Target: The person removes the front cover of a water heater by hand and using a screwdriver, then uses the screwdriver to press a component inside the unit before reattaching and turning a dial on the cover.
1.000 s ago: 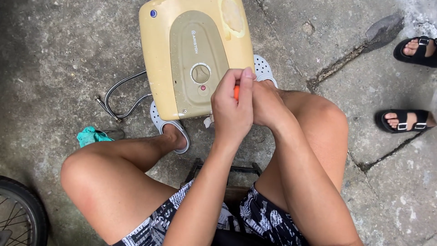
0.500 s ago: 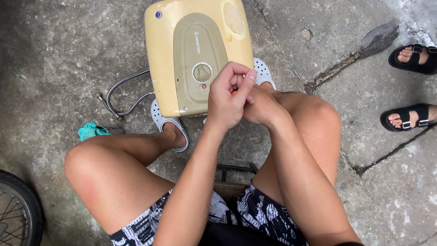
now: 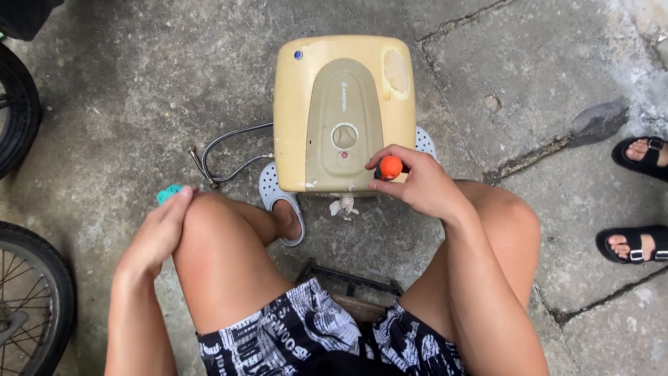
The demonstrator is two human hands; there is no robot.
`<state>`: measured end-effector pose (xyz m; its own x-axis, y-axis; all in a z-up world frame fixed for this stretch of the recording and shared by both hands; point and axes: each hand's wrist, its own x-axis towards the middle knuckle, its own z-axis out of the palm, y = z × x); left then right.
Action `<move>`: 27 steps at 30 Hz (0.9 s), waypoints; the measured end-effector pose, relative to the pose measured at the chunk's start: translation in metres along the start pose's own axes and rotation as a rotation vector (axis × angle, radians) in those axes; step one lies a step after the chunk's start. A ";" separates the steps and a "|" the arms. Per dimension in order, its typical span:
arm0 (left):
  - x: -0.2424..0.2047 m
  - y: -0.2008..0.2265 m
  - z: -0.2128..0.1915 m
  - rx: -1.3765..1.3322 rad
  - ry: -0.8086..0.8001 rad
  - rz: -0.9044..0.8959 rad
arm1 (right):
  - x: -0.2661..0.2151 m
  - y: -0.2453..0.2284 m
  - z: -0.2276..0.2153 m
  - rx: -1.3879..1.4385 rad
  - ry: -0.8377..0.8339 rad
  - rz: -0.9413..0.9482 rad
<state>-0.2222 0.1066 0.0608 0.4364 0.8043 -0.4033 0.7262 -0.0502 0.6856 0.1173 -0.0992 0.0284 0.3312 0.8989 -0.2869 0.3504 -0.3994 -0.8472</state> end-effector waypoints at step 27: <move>0.016 0.086 0.290 0.549 -0.788 0.647 | 0.025 -0.066 -0.010 -1.200 -0.505 0.595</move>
<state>0.0012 -0.0573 -0.0626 0.8804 -0.0485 -0.4718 0.2948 -0.7234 0.6244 0.1110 -0.0517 0.0815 0.4371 0.4115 -0.7998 0.8720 -0.4117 0.2648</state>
